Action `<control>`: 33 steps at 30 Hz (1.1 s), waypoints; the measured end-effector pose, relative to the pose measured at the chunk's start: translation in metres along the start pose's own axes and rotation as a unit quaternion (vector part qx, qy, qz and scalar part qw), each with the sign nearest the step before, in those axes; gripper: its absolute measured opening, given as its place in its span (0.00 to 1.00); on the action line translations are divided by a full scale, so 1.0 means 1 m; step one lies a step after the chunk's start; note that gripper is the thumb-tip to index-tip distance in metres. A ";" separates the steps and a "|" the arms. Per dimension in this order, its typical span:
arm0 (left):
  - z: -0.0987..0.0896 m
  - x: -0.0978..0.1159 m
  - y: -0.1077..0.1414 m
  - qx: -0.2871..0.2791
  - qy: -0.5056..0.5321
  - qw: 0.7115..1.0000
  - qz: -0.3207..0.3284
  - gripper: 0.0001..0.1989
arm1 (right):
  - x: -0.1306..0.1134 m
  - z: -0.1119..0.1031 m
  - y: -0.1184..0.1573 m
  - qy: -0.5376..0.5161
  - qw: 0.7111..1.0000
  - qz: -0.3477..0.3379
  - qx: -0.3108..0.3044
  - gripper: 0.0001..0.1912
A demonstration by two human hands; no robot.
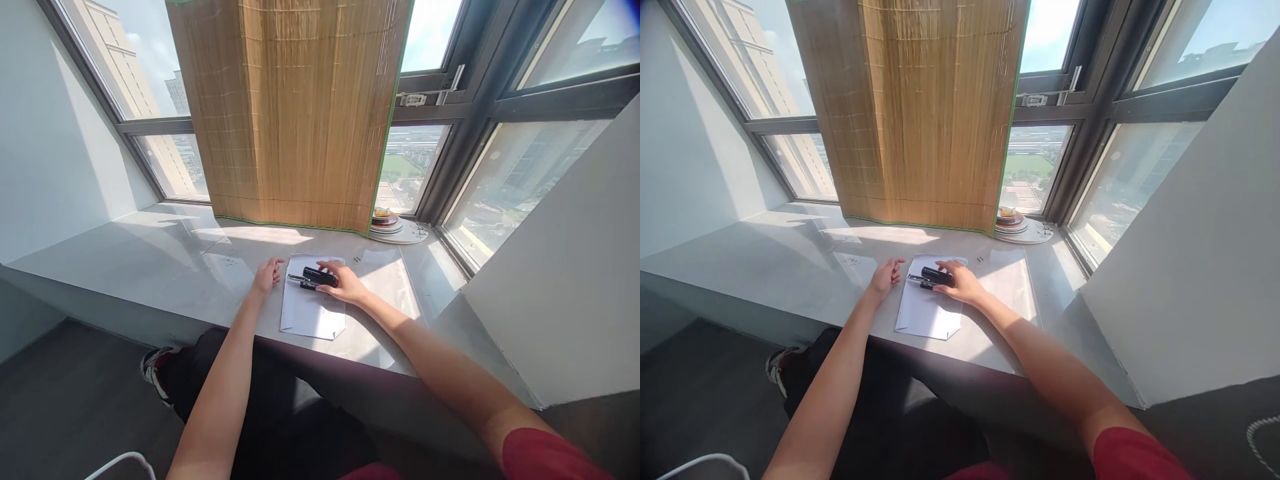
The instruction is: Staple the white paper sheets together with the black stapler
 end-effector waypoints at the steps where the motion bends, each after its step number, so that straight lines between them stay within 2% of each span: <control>1: 0.006 0.002 0.004 -0.023 0.004 1.000 0.003 0.22 | 0.001 0.008 0.000 0.006 1.000 0.009 -0.026 0.29; 4: 0.013 0.014 0.012 -0.044 -0.054 0.996 0.053 0.23 | 0.006 0.017 0.000 0.002 0.998 0.025 -0.056 0.25; 8: 0.012 0.033 0.018 -0.014 -0.219 0.965 0.143 0.19 | 0.006 0.015 0.000 -0.024 0.998 0.016 -0.054 0.24; 10: 0.017 0.036 0.020 -0.018 -0.270 0.950 0.158 0.17 | 0.006 0.014 0.000 -0.027 0.998 0.016 -0.054 0.25; 14: 0.034 0.034 0.023 -0.068 -0.347 0.921 0.162 0.09 | 0.008 0.016 0.000 -0.029 0.998 0.022 -0.054 0.25; 17: 0.040 0.032 0.025 -0.088 -0.360 0.915 0.159 0.08 | 0.008 0.017 0.000 -0.037 0.998 0.017 -0.052 0.25; 23: 0.041 0.026 0.026 -0.114 -0.335 0.926 0.133 0.09 | 0.006 0.016 0.000 -0.040 0.998 0.011 -0.051 0.25; 33: 0.039 0.025 0.027 -0.103 -0.334 0.932 0.098 0.08 | 0.006 0.016 0.000 -0.040 0.998 0.005 -0.050 0.24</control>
Point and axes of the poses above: each hand's wrist, its own y-axis away from the middle knuckle, its own z-axis out of the palm, x = y × z, the point moved 9 cm from there along -y, towards the middle knuckle, and after that the axes turned 2 degrees about -y, right-handed, at the moved point
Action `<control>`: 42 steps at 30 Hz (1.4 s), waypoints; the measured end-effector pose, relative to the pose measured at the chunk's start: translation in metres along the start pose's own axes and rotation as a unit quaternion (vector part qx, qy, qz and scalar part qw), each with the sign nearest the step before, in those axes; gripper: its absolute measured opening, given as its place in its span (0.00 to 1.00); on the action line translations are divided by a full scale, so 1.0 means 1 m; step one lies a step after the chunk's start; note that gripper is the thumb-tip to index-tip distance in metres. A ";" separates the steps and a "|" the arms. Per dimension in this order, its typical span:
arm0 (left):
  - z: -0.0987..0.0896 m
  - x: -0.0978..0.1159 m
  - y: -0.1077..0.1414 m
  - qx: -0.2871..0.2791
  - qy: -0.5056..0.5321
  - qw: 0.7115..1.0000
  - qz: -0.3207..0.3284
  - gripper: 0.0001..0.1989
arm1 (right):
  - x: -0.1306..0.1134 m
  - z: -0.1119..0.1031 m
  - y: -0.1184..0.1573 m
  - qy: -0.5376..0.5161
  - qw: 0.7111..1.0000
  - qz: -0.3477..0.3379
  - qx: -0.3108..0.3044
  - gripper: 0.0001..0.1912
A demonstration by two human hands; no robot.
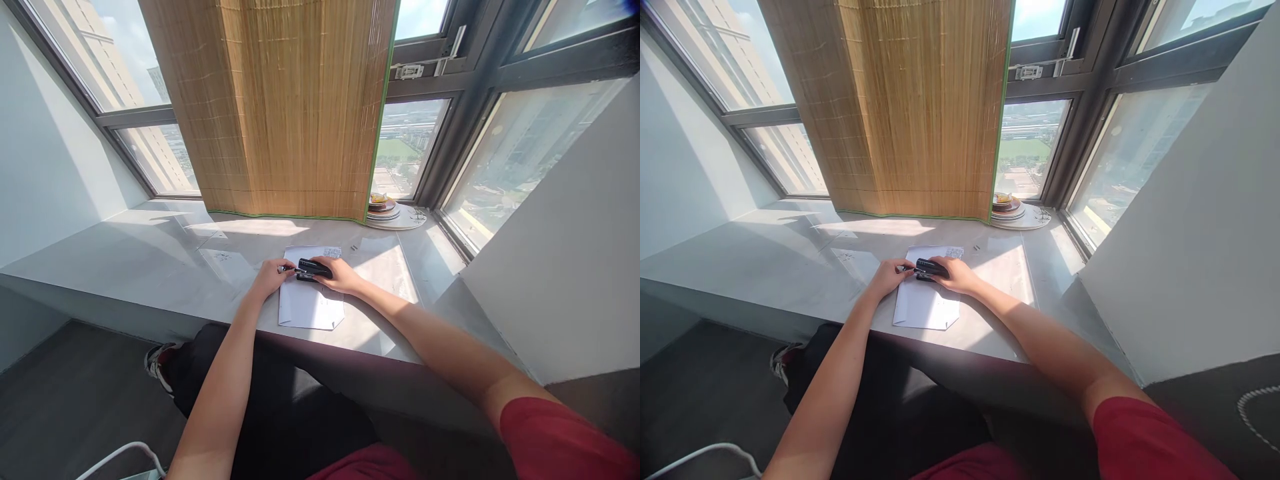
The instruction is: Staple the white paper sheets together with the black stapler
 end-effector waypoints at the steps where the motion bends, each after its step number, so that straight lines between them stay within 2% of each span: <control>1: 0.000 0.001 0.000 -0.001 0.003 1.000 0.000 0.08 | 0.000 0.000 0.000 0.000 1.000 0.000 -0.001 0.24; 15: -0.002 0.003 0.002 0.005 0.020 1.000 -0.011 0.08 | 0.000 -0.001 0.000 -0.006 1.000 0.007 -0.001 0.23; 23: 0.000 0.002 0.001 -0.002 0.011 1.000 -0.003 0.08 | -0.003 -0.002 0.000 -0.008 1.000 0.004 -0.003 0.22; 30: -0.003 0.001 0.000 0.016 -0.021 0.999 0.021 0.08 | -0.003 -0.001 0.000 -0.009 1.000 0.007 -0.009 0.23; 42: -0.003 -0.004 0.002 -0.019 0.000 1.000 0.017 0.09 | 0.000 0.000 0.000 -0.016 1.000 0.006 -0.008 0.23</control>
Point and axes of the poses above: each hand's wrist, its own y-axis away from the middle knuckle, its own z-axis out of the palm, x = y × z, the point moved 9 cm from there along -y, towards the middle knuckle, and after that the axes turned 2 degrees about -y, right-handed, at the moved point
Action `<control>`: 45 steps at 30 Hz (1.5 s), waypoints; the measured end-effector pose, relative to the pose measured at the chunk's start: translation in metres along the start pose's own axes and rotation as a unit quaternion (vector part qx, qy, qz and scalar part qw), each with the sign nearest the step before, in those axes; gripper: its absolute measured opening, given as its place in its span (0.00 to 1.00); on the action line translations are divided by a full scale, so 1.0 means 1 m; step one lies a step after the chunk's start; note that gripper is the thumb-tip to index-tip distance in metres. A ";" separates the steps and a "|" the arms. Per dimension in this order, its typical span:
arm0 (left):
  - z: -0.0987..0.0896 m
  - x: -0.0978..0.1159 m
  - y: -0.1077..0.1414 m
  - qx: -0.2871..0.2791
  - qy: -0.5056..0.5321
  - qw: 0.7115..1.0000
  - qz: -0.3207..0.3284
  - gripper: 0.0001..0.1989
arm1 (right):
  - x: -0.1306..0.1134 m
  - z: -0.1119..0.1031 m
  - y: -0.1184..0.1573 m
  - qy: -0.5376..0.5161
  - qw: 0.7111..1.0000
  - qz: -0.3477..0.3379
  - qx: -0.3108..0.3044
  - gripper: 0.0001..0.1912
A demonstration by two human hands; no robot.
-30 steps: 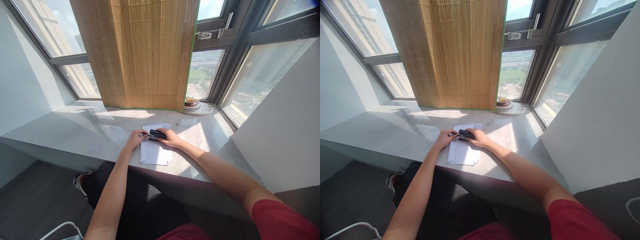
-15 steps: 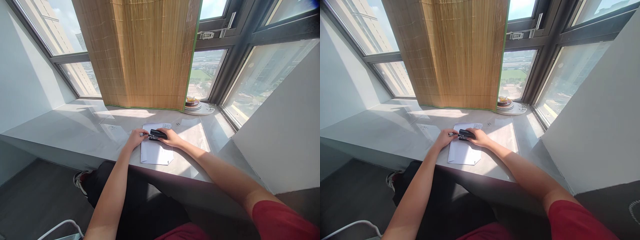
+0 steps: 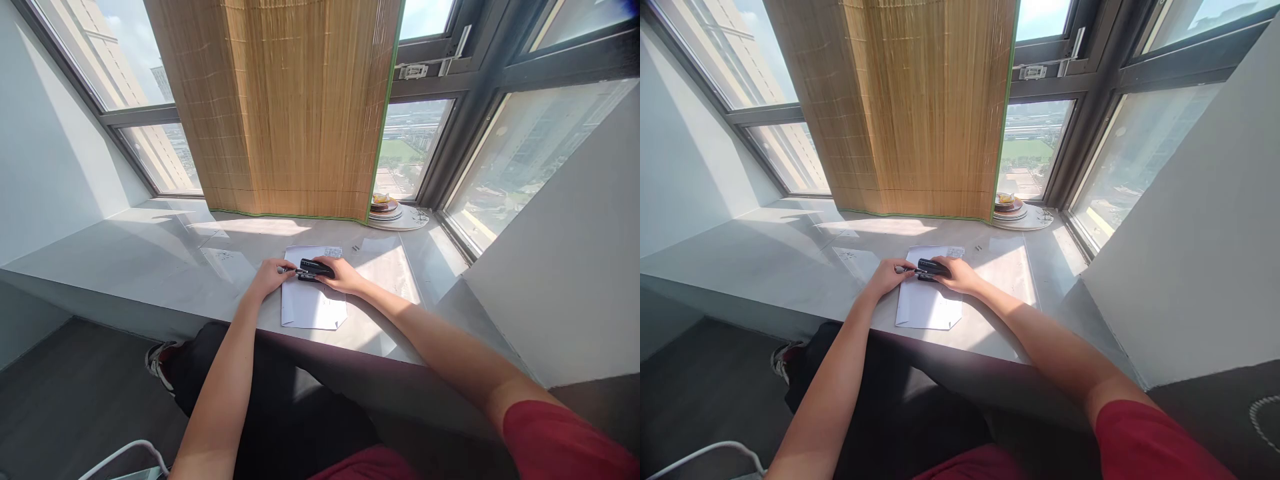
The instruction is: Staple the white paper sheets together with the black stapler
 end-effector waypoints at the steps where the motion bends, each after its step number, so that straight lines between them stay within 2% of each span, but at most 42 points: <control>1: 0.000 -0.001 0.000 -0.002 0.000 1.000 0.002 0.09 | 0.000 0.000 0.000 0.001 1.000 0.001 0.000 0.24; 12: -0.014 -0.013 0.002 0.006 -0.023 1.000 0.005 0.11 | 0.003 0.000 0.000 0.006 1.000 0.007 0.003 0.24; 17: -0.023 -0.016 0.002 0.021 0.001 1.000 0.000 0.14 | 0.006 -0.010 0.002 -0.004 0.999 0.027 0.037 0.22; 22: -0.022 0.002 0.003 0.040 0.042 0.998 0.038 0.18 | 0.009 -0.023 0.007 -0.072 0.993 0.017 0.091 0.19; 28: 0.004 0.032 0.000 -0.006 0.137 0.984 0.116 0.17 | -0.008 -0.016 0.009 -0.123 0.989 0.000 0.080 0.23; 33: 0.007 0.038 -0.001 -0.003 0.196 0.971 0.134 0.16 | -0.016 -0.015 0.011 -0.141 0.986 0.010 0.090 0.25; 39: 0.007 0.037 0.003 -0.021 0.154 0.981 0.115 0.17 | -0.024 -0.013 0.012 -0.137 0.989 0.026 0.058 0.26; 42: 0.000 0.035 0.004 -0.005 0.097 0.990 0.099 0.18 | -0.027 -0.012 0.011 -0.115 0.991 0.033 0.053 0.25; 45: -0.006 0.033 0.003 0.021 0.039 0.994 0.097 0.14 | -0.026 -0.011 0.010 -0.067 0.995 0.046 0.058 0.22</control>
Point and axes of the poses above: each hand's wrist, its own y-axis away from the middle knuckle, its own z-axis out of the palm, x = y × z, the point moved 9 cm from there along -y, towards the middle knuckle, and after that the axes turned 2 degrees about -y, right-handed, at the moved point
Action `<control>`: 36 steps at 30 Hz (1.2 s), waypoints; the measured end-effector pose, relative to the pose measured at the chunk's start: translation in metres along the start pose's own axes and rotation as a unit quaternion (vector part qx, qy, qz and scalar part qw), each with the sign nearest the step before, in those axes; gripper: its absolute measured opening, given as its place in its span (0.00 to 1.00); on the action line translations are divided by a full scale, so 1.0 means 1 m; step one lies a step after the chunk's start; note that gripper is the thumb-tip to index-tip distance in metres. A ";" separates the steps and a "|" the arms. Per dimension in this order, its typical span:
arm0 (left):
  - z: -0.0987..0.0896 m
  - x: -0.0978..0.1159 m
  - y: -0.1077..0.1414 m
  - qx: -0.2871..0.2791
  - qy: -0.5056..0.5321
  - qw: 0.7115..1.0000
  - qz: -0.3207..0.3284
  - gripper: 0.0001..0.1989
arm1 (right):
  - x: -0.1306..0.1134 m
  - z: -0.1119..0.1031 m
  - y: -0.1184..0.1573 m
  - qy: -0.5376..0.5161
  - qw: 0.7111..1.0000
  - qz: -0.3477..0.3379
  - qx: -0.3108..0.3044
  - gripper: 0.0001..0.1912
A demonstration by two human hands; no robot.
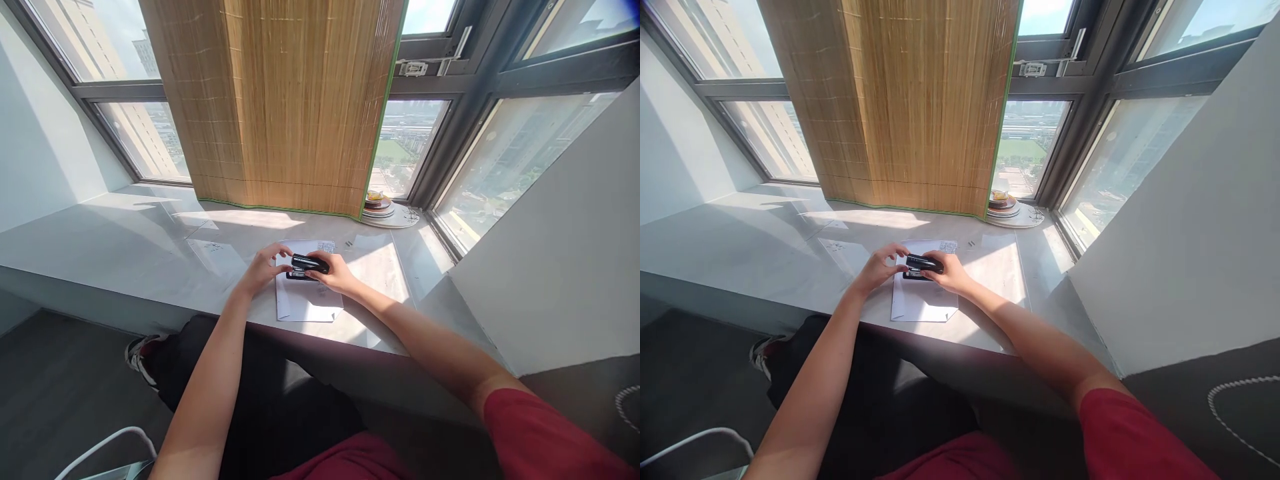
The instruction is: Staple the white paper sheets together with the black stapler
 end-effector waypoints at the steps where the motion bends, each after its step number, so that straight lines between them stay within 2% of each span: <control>1: -0.001 -0.002 -0.001 0.009 -0.013 1.000 0.000 0.12 | 0.001 0.001 0.000 0.015 1.000 0.003 -0.002 0.21; 4: 0.009 -0.010 -0.002 0.006 -0.059 0.998 -0.006 0.16 | 0.000 0.008 0.000 0.038 0.999 -0.003 -0.028 0.17; 7: 0.032 -0.027 0.000 -0.066 -0.143 0.986 -0.048 0.20 | -0.001 0.012 0.000 0.038 0.998 -0.012 -0.051 0.16; 9: 0.038 -0.042 0.004 -0.096 -0.192 0.972 -0.098 0.21 | 0.002 0.008 -0.001 0.037 0.998 -0.010 -0.053 0.16; 12: 0.027 -0.061 0.008 -0.076 -0.225 0.957 -0.166 0.22 | 0.012 -0.011 -0.003 0.032 0.999 0.002 -0.035 0.17; 17: -0.001 -0.076 0.015 0.000 -0.237 0.945 -0.223 0.22 | 0.044 -0.064 0.000 0.027 0.998 0.054 0.003 0.21; 20: -0.007 -0.065 0.013 0.043 -0.244 0.949 -0.193 0.21 | 0.061 -0.090 0.003 0.033 0.996 0.084 -0.001 0.21; 21: -0.002 -0.058 0.011 0.039 -0.234 0.957 -0.165 0.21 | 0.065 -0.095 0.004 0.029 0.995 0.092 -0.011 0.21; 23: 0.017 -0.041 0.007 -0.008 -0.188 0.977 -0.099 0.22 | 0.070 -0.097 0.007 0.008 0.994 0.106 -0.039 0.22; 25: 0.041 -0.026 0.007 -0.074 -0.136 0.987 -0.050 0.23 | 0.070 -0.092 0.010 -0.017 0.991 0.111 -0.072 0.24; 27: 0.057 -0.015 0.009 -0.112 -0.120 0.986 -0.023 0.21 | 0.066 -0.079 0.011 -0.028 0.988 0.106 -0.109 0.25; 29: 0.064 -0.010 0.011 -0.126 -0.138 0.982 -0.017 0.22 | 0.061 -0.066 0.012 -0.027 0.985 0.098 -0.140 0.26; 31: 0.067 -0.008 0.014 -0.138 -0.160 0.977 -0.019 0.28 | 0.056 -0.057 0.011 -0.023 0.983 0.093 -0.154 0.27; 36: 0.080 0.013 0.022 -0.186 -0.143 0.972 0.011 0.28 | 0.049 -0.052 0.009 0.002 0.985 0.088 -0.146 0.29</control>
Point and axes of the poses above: each hand's wrist, its own y-axis away from the middle knuckle, its own z-axis out of the palm, x = y × z, the point moved 9 cm from there along -y, towards the middle knuckle, and after that the axes turned 2 degrees about -y, right-handed, at the moved point
